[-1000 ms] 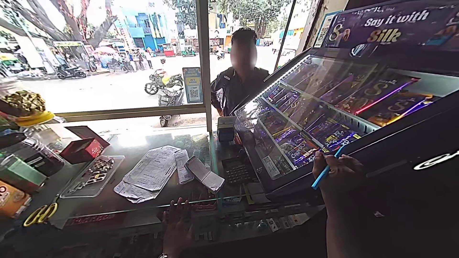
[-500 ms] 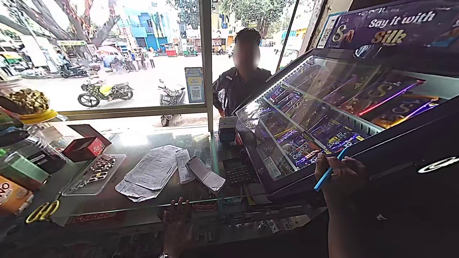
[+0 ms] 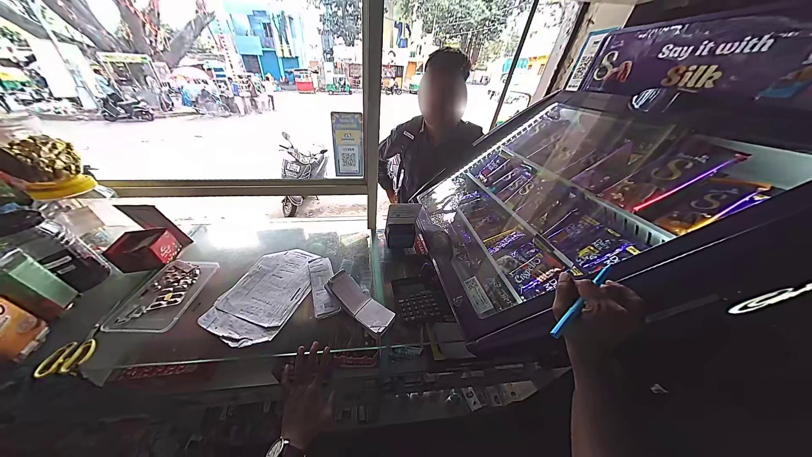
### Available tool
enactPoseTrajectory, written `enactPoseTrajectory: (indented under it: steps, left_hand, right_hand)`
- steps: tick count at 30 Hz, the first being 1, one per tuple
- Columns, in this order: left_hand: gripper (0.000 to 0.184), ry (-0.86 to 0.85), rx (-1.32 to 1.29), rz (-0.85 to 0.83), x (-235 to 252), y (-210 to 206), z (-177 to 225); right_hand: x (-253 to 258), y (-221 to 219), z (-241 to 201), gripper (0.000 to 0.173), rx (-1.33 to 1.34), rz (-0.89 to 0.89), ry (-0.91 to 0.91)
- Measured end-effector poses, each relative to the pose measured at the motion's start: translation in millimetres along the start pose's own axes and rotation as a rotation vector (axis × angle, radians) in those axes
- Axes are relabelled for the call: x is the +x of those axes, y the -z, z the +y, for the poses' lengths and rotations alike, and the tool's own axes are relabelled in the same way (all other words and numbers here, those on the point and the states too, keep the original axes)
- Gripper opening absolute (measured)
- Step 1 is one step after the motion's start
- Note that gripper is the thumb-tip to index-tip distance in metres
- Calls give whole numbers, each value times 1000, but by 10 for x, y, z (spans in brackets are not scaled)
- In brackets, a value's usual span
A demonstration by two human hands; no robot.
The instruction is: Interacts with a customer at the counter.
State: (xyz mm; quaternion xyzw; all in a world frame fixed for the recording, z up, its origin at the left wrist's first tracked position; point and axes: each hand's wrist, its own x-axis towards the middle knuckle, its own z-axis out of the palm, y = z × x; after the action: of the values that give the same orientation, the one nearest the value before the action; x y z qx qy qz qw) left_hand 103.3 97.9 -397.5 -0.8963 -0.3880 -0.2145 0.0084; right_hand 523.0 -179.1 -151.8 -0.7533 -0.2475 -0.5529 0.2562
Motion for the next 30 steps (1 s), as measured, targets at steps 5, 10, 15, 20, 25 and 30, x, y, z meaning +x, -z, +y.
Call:
enactPoseTrajectory:
  steps: [5, 10, 15, 20, 25, 30]
  left_hand:
    - [105, -29, -24, 81, 37, -64, -7]
    - [104, -31, -2, 114, 4, -96, -100]
    - [102, -42, -31, 131, 3, -163, -16]
    - [103, -44, -25, 122, 26, -157, -42]
    - [105, -46, -5, 131, 11, -138, -86]
    - [104, -29, -29, 113, 14, -169, -13]
  right_hand:
    - [26, 40, -5, 51, -4, -14, 0]
    - [-42, -17, 8, 48, 19, -10, 9]
    - [-42, -81, 110, 42, -6, 48, 14]
    - [-58, -70, 109, 42, 9, 24, -4]
    - [12, 54, -51, 51, 4, -33, 5]
    - [-29, -57, 122, 43, 0, 16, 20]
